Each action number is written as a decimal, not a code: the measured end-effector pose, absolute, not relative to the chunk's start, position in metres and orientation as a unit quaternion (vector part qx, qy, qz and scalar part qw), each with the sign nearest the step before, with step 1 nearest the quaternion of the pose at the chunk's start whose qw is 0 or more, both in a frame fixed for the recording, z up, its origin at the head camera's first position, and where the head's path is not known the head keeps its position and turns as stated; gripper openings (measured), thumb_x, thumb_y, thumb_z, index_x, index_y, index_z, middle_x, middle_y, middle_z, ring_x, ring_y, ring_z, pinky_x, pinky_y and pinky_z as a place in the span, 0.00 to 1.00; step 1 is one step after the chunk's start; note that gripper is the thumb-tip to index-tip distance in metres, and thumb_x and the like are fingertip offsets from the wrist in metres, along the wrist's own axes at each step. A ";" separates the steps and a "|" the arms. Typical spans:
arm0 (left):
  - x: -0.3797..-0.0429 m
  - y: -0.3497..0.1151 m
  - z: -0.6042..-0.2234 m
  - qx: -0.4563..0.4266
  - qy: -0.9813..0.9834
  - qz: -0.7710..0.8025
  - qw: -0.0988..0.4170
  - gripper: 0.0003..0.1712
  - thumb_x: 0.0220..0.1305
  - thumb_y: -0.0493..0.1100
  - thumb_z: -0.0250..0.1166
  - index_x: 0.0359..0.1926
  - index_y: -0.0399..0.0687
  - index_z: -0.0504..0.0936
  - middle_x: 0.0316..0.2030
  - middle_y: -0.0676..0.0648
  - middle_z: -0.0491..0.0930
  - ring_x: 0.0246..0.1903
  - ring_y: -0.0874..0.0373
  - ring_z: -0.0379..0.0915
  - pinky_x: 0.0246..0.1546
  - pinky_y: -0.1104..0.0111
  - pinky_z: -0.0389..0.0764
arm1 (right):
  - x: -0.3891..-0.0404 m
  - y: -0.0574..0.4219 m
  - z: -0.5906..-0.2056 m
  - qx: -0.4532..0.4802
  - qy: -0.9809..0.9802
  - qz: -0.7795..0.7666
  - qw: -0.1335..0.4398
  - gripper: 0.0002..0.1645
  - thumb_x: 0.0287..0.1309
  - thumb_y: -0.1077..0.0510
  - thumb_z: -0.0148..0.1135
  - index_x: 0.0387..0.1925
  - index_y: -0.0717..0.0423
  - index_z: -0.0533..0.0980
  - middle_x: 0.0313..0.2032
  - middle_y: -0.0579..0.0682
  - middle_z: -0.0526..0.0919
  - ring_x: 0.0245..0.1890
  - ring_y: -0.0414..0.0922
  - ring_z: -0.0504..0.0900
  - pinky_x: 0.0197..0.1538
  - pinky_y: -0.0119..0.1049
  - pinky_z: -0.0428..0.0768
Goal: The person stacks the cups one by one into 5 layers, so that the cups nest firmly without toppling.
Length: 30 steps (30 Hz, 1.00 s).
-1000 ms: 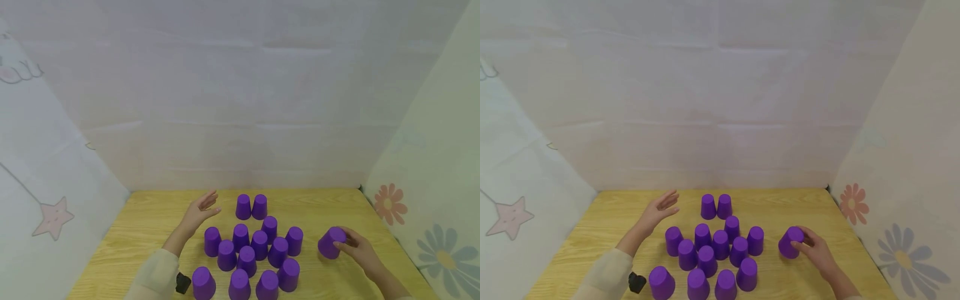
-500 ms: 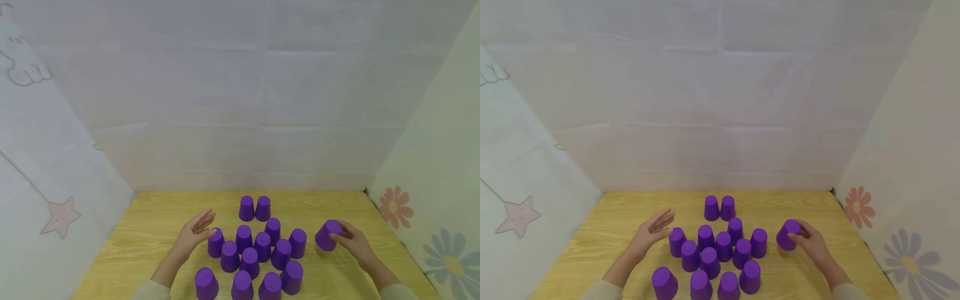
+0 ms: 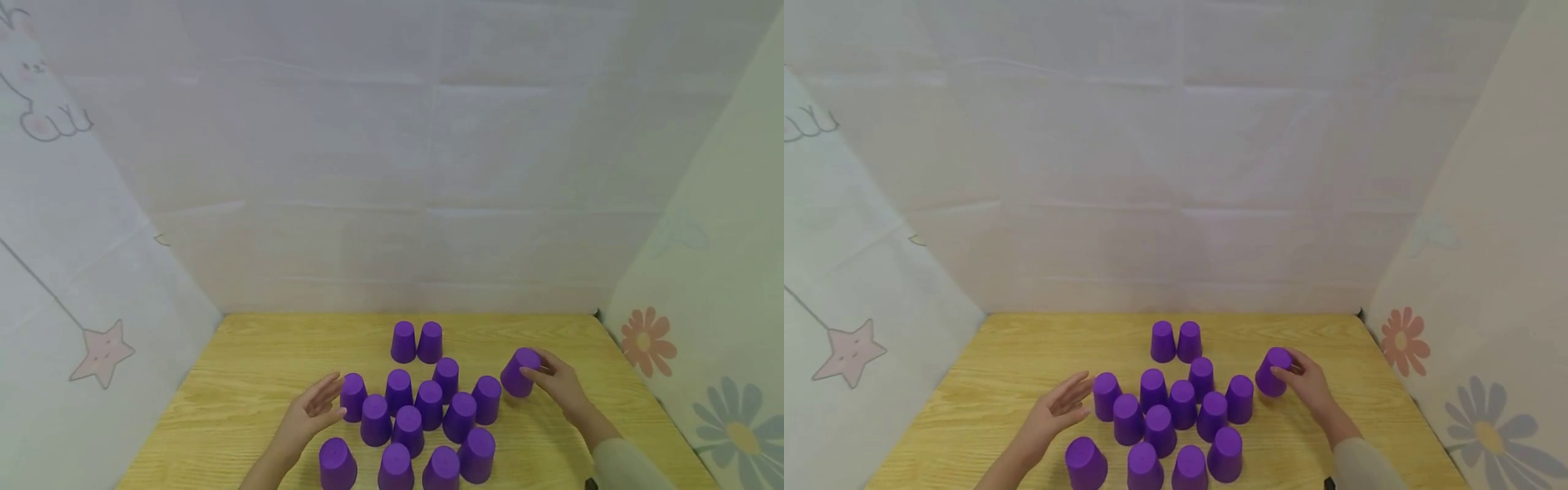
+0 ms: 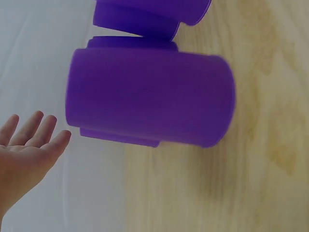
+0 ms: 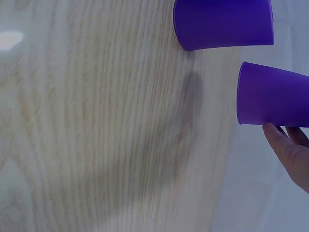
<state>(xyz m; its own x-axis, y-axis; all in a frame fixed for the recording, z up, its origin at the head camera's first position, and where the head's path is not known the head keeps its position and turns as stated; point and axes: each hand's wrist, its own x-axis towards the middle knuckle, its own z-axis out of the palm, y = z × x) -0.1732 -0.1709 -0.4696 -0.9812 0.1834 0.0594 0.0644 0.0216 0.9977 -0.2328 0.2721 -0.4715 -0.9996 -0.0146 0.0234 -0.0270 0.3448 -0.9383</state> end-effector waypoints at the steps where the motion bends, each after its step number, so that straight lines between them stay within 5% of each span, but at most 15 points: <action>1: -0.171 -0.171 -0.471 0.085 0.710 0.698 0.043 0.36 0.49 0.34 0.63 0.60 0.38 0.59 0.56 0.38 0.62 0.55 0.49 0.58 0.55 0.59 0.56 | -0.236 0.270 -0.472 0.011 -0.820 0.572 0.004 0.34 0.49 0.52 0.61 0.56 0.62 0.63 0.50 0.64 0.68 0.49 0.59 0.68 0.49 0.46 0.69; 7: -0.155 -0.170 -0.480 0.098 0.700 0.706 0.043 0.36 0.51 0.34 0.61 0.60 0.33 0.56 0.56 0.33 0.59 0.55 0.44 0.56 0.53 0.60 0.59 | -0.251 0.262 -0.472 0.011 -0.823 0.568 -0.007 0.35 0.50 0.50 0.60 0.57 0.61 0.62 0.52 0.64 0.66 0.51 0.60 0.66 0.49 0.47 0.69; 13: -0.148 -0.168 -0.490 0.114 0.710 0.692 0.058 0.38 0.51 0.35 0.61 0.61 0.34 0.54 0.58 0.35 0.58 0.56 0.50 0.57 0.54 0.53 0.54 | -0.262 0.256 -0.472 0.021 -0.827 0.562 -0.004 0.35 0.50 0.50 0.60 0.57 0.61 0.61 0.52 0.64 0.66 0.51 0.60 0.65 0.50 0.50 0.66; 21: -0.139 -0.166 -0.503 0.135 0.718 0.680 0.064 0.39 0.49 0.32 0.62 0.60 0.29 0.52 0.57 0.30 0.55 0.52 0.70 0.58 0.50 0.77 0.60 | -0.275 0.242 -0.475 0.019 -0.815 0.579 -0.003 0.35 0.47 0.53 0.63 0.55 0.63 0.63 0.50 0.65 0.68 0.49 0.60 0.67 0.50 0.49 0.67; 30: -0.131 -0.166 -0.516 0.121 0.715 0.684 0.078 0.41 0.49 0.35 0.63 0.61 0.31 0.52 0.57 0.28 0.53 0.49 0.70 0.61 0.47 0.74 0.66 | -0.285 0.231 -0.480 0.004 -0.819 0.574 -0.001 0.34 0.48 0.53 0.62 0.55 0.64 0.64 0.50 0.64 0.69 0.50 0.56 0.67 0.48 0.47 0.69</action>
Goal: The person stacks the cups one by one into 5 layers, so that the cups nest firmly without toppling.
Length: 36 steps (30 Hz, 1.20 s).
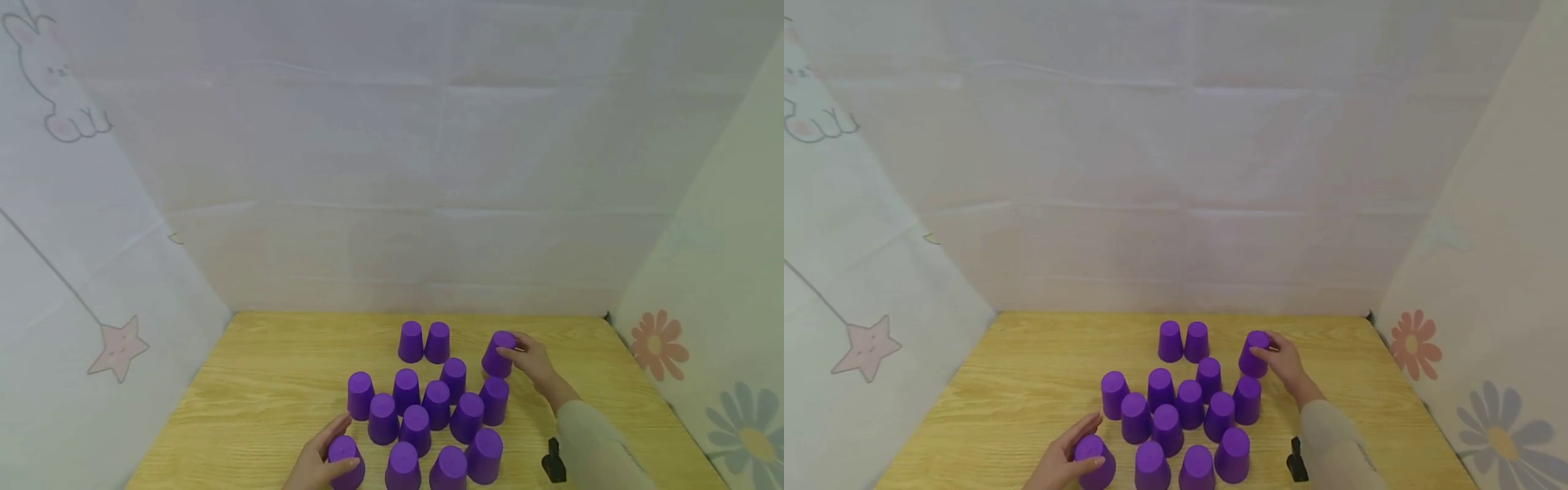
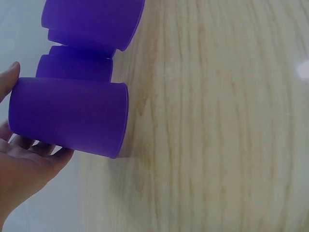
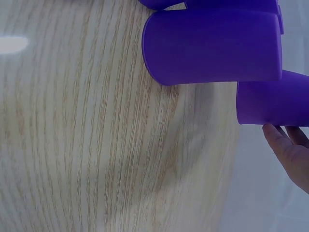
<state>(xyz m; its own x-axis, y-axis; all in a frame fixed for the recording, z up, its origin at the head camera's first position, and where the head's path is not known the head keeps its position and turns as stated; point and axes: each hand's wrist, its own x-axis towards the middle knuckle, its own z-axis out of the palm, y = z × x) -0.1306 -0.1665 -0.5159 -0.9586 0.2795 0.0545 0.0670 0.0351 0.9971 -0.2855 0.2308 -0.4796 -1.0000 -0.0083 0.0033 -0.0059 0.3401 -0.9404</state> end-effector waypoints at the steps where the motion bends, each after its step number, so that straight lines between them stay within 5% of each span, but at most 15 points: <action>1: -0.130 -0.167 -0.517 0.118 0.717 0.683 0.078 0.41 0.49 0.36 0.63 0.61 0.31 0.53 0.57 0.27 0.53 0.48 0.68 0.62 0.46 0.75 0.66 | -0.287 0.230 -0.480 -0.005 0.818 -0.576 0.003 0.33 0.48 0.53 0.62 0.55 0.64 0.64 0.50 0.64 0.68 0.50 0.56 0.67 0.48 0.47 0.69; 7: -0.126 -0.167 -0.517 0.093 0.710 0.691 0.094 0.42 0.48 0.36 0.64 0.61 0.30 0.52 0.58 0.28 0.53 0.51 0.48 0.62 0.45 0.74 0.68 | -0.293 0.223 -0.480 -0.001 0.815 -0.579 0.018 0.33 0.48 0.53 0.62 0.54 0.64 0.64 0.51 0.65 0.68 0.51 0.57 0.65 0.49 0.50 0.67; 14: -0.126 -0.169 -0.530 0.071 0.716 0.687 0.098 0.40 0.49 0.37 0.64 0.61 0.33 0.54 0.57 0.30 0.55 0.47 0.65 0.66 0.46 0.74 0.67 | -0.304 0.212 -0.478 0.002 0.817 -0.576 0.019 0.33 0.48 0.54 0.62 0.55 0.63 0.64 0.51 0.66 0.67 0.51 0.58 0.65 0.50 0.50 0.67; 21: -0.122 -0.173 -0.536 0.072 0.714 0.692 0.080 0.39 0.47 0.36 0.65 0.59 0.30 0.57 0.54 0.29 0.59 0.46 0.67 0.65 0.47 0.71 0.66 | -0.313 0.204 -0.478 0.000 0.803 -0.595 0.041 0.32 0.50 0.56 0.60 0.56 0.63 0.62 0.52 0.67 0.65 0.51 0.59 0.65 0.50 0.51 0.66; 30: -0.122 -0.176 -0.539 0.066 0.732 0.674 0.077 0.39 0.47 0.38 0.65 0.58 0.28 0.58 0.51 0.31 0.66 0.44 0.64 0.68 0.45 0.70 0.67 | -0.325 0.192 -0.484 0.029 0.785 -0.616 0.049 0.33 0.49 0.59 0.61 0.56 0.65 0.61 0.50 0.69 0.65 0.49 0.61 0.67 0.48 0.51 0.68; 36: -0.121 -0.176 -0.538 0.053 0.723 0.683 0.087 0.38 0.47 0.37 0.65 0.58 0.29 0.59 0.51 0.31 0.65 0.46 0.53 0.67 0.45 0.65 0.68 | -0.331 0.184 -0.490 0.040 0.789 -0.611 0.046 0.34 0.47 0.60 0.62 0.56 0.66 0.61 0.50 0.71 0.65 0.49 0.61 0.67 0.47 0.48 0.70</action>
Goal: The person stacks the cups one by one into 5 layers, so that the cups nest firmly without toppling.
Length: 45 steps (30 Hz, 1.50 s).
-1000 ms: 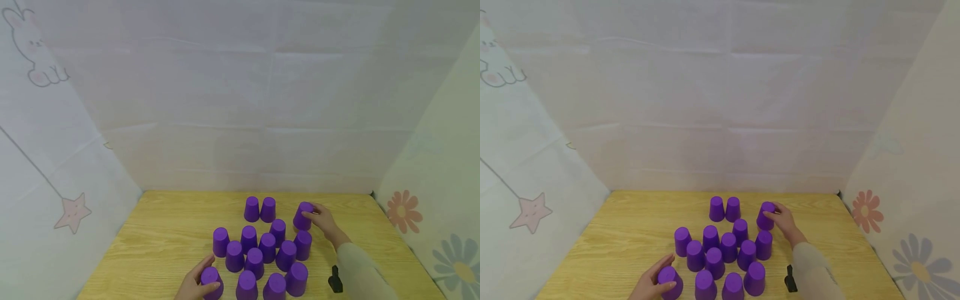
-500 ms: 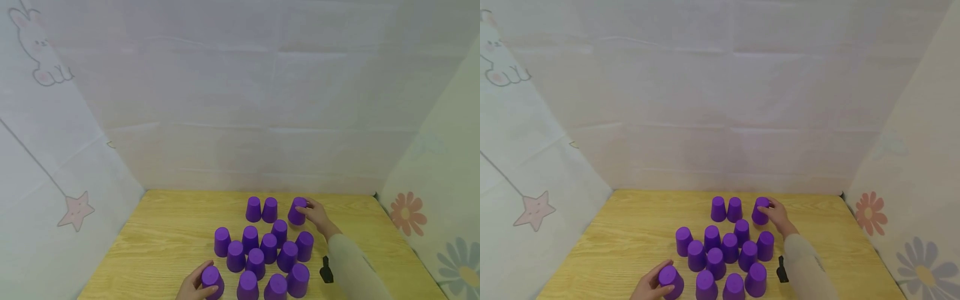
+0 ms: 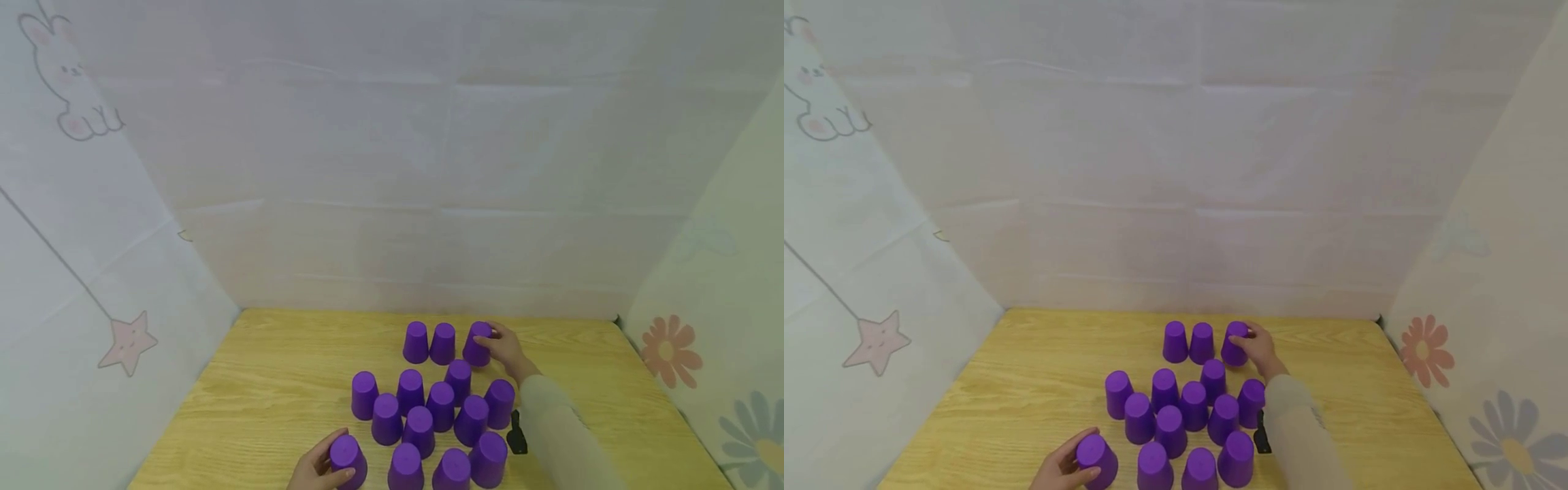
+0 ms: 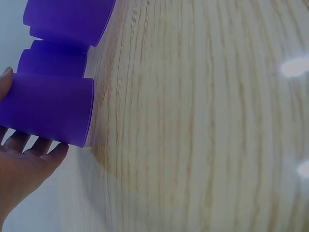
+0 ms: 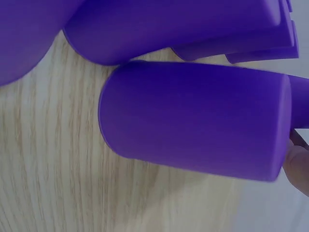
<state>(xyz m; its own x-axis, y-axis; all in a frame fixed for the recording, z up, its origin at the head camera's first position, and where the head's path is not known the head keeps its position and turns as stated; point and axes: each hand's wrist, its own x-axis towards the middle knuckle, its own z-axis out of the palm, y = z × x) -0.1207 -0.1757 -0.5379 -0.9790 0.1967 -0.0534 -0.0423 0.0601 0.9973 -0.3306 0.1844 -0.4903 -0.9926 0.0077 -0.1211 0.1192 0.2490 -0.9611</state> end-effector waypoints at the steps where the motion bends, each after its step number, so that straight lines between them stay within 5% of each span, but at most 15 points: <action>1: -0.120 -0.176 -0.538 0.050 0.720 0.687 0.089 0.38 0.47 0.37 0.65 0.58 0.29 0.59 0.51 0.31 0.65 0.46 0.51 0.67 0.45 0.64 0.69 | -0.331 0.183 -0.491 0.042 0.788 -0.612 0.047 0.35 0.47 0.60 0.62 0.56 0.66 0.60 0.51 0.71 0.64 0.49 0.61 0.67 0.47 0.48 0.70; 12: -0.119 -0.174 -0.535 0.047 0.717 0.690 0.087 0.37 0.47 0.36 0.65 0.58 0.30 0.60 0.50 0.32 0.67 0.47 0.46 0.66 0.46 0.60 0.69 | -0.332 0.175 -0.497 0.052 0.802 -0.594 0.043 0.33 0.48 0.62 0.60 0.56 0.67 0.61 0.48 0.71 0.67 0.47 0.61 0.69 0.46 0.48 0.71; 26: -0.118 -0.175 -0.538 0.064 0.727 0.679 0.080 0.37 0.47 0.37 0.65 0.57 0.28 0.59 0.50 0.31 0.66 0.44 0.59 0.69 0.44 0.65 0.70 | -0.335 0.170 -0.500 0.049 0.815 -0.575 0.045 0.32 0.49 0.62 0.59 0.55 0.66 0.61 0.50 0.70 0.65 0.48 0.60 0.67 0.48 0.49 0.68; 33: -0.118 -0.175 -0.538 0.054 0.729 0.678 0.079 0.37 0.48 0.36 0.64 0.58 0.29 0.59 0.51 0.32 0.67 0.46 0.49 0.67 0.46 0.57 0.68 | -0.333 0.168 -0.501 0.051 0.813 -0.577 0.051 0.32 0.49 0.64 0.58 0.56 0.67 0.59 0.50 0.71 0.64 0.48 0.62 0.67 0.47 0.49 0.69; 40: -0.117 -0.173 -0.534 0.059 0.737 0.670 0.073 0.37 0.48 0.38 0.65 0.57 0.30 0.60 0.50 0.31 0.66 0.44 0.59 0.69 0.46 0.56 0.67 | -0.332 0.166 -0.501 0.052 0.803 -0.592 0.056 0.36 0.50 0.64 0.58 0.59 0.69 0.55 0.51 0.73 0.62 0.49 0.62 0.66 0.48 0.48 0.69; 45: -0.117 -0.174 -0.535 0.055 0.736 0.671 0.077 0.37 0.48 0.38 0.64 0.58 0.30 0.60 0.51 0.32 0.66 0.47 0.50 0.67 0.47 0.55 0.67 | -0.333 0.167 -0.503 0.052 0.790 -0.607 0.063 0.40 0.50 0.62 0.59 0.60 0.69 0.50 0.51 0.75 0.60 0.50 0.64 0.65 0.49 0.49 0.68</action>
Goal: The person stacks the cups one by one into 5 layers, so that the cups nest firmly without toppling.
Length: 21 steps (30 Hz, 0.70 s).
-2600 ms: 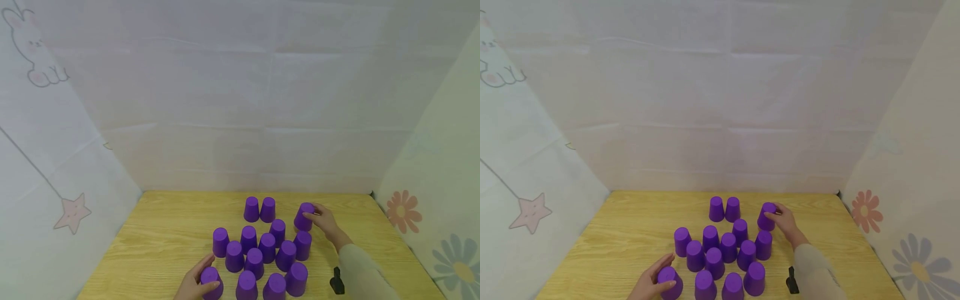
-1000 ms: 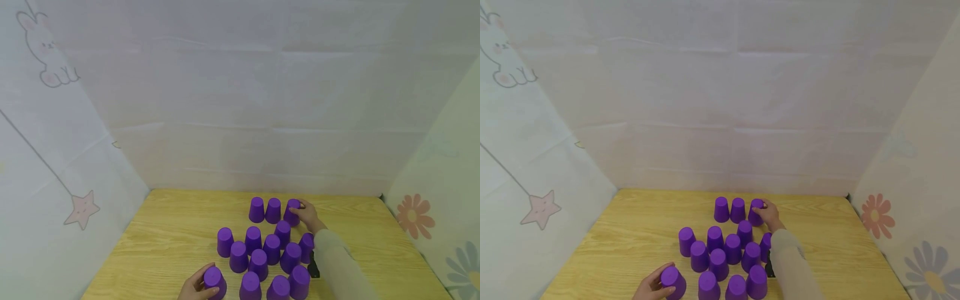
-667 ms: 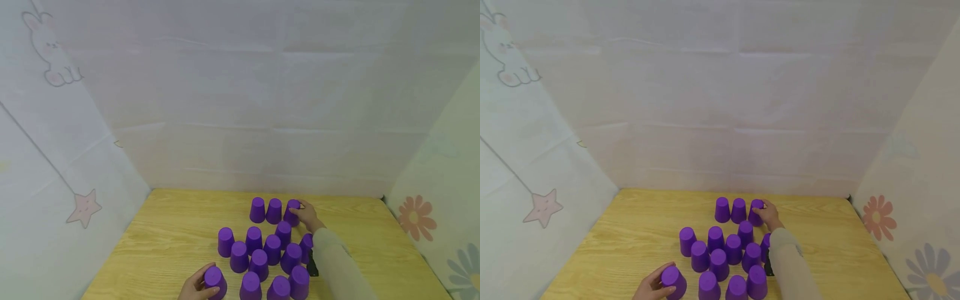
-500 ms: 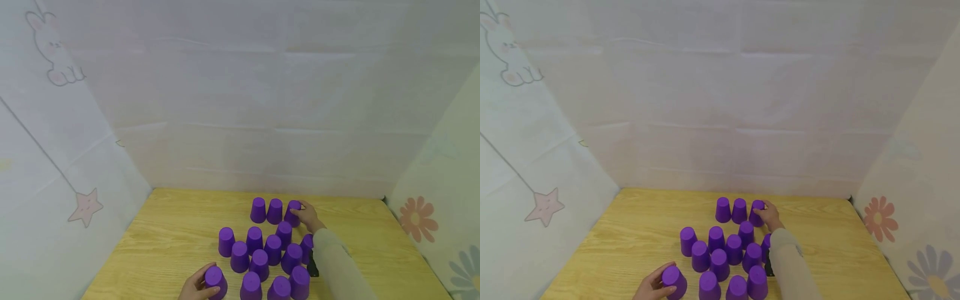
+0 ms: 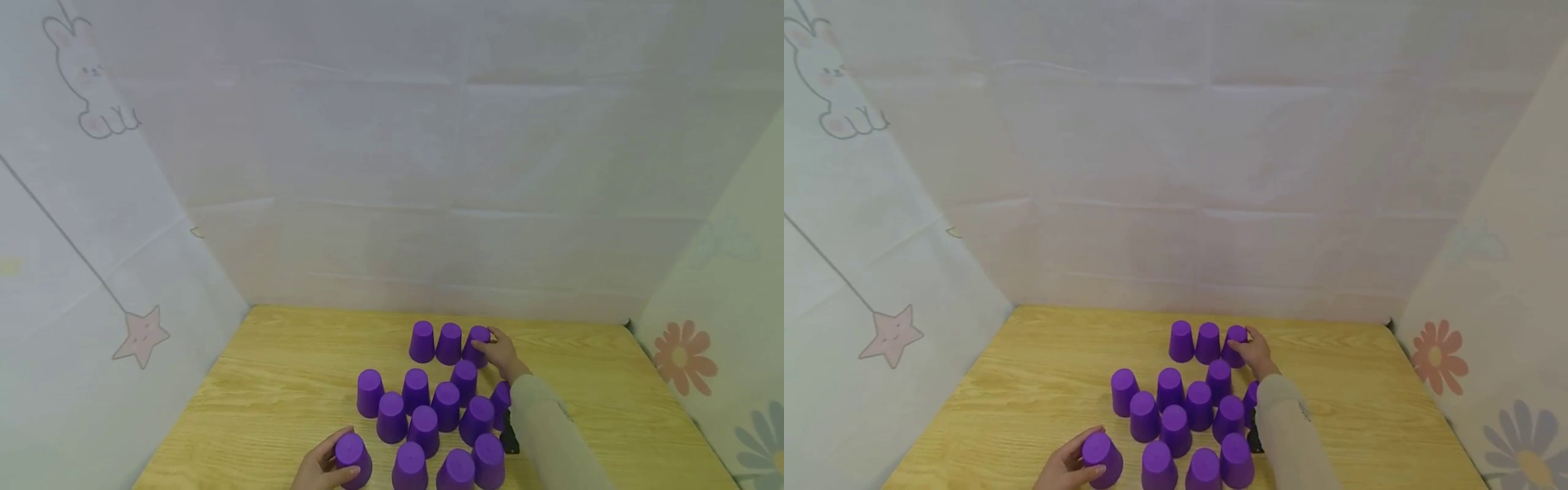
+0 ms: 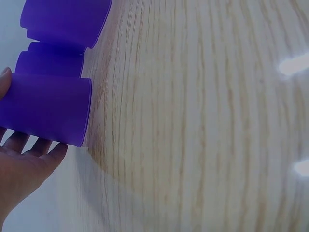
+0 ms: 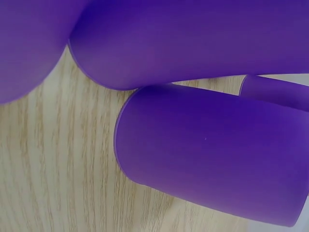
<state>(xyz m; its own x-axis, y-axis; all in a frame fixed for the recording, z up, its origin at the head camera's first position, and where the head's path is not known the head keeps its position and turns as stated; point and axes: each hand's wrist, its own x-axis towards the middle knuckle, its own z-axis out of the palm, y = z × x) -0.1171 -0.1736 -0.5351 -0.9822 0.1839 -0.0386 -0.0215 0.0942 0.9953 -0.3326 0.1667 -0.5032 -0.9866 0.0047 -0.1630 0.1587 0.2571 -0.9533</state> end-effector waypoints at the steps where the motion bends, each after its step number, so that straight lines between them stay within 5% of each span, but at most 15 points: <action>1: -0.117 -0.174 -0.535 0.054 0.735 0.671 0.079 0.36 0.49 0.38 0.64 0.58 0.31 0.60 0.51 0.32 0.66 0.47 0.49 0.66 0.47 0.55 0.67 | -0.333 0.167 -0.503 0.050 0.791 -0.607 0.065 0.41 0.50 0.61 0.59 0.60 0.69 0.50 0.51 0.75 0.60 0.50 0.64 0.64 0.49 0.49 0.68; 14: -0.116 -0.173 -0.532 0.034 0.719 0.688 0.094 0.36 0.48 0.37 0.64 0.58 0.32 0.61 0.51 0.33 0.67 0.47 0.48 0.66 0.47 0.55 0.68 | -0.336 0.171 -0.503 0.041 0.791 -0.607 0.065 0.44 0.49 0.53 0.60 0.61 0.67 0.51 0.54 0.72 0.59 0.52 0.63 0.62 0.50 0.50 0.66; 21: -0.118 -0.176 -0.537 0.050 0.731 0.676 0.081 0.35 0.48 0.38 0.65 0.57 0.33 0.62 0.49 0.36 0.70 0.44 0.55 0.69 0.45 0.60 0.70 | -0.335 0.173 -0.496 0.032 0.790 -0.608 0.075 0.44 0.50 0.51 0.60 0.62 0.64 0.50 0.57 0.71 0.54 0.55 0.63 0.56 0.52 0.53 0.63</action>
<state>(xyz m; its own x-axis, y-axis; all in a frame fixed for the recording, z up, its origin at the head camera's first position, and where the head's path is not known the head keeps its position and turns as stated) -0.1179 -0.1757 -0.5367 -0.9818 0.1832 -0.0507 -0.0364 0.0810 0.9961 -0.3349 0.1732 -0.4964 -0.9866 -0.0405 -0.1578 0.1421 0.2597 -0.9552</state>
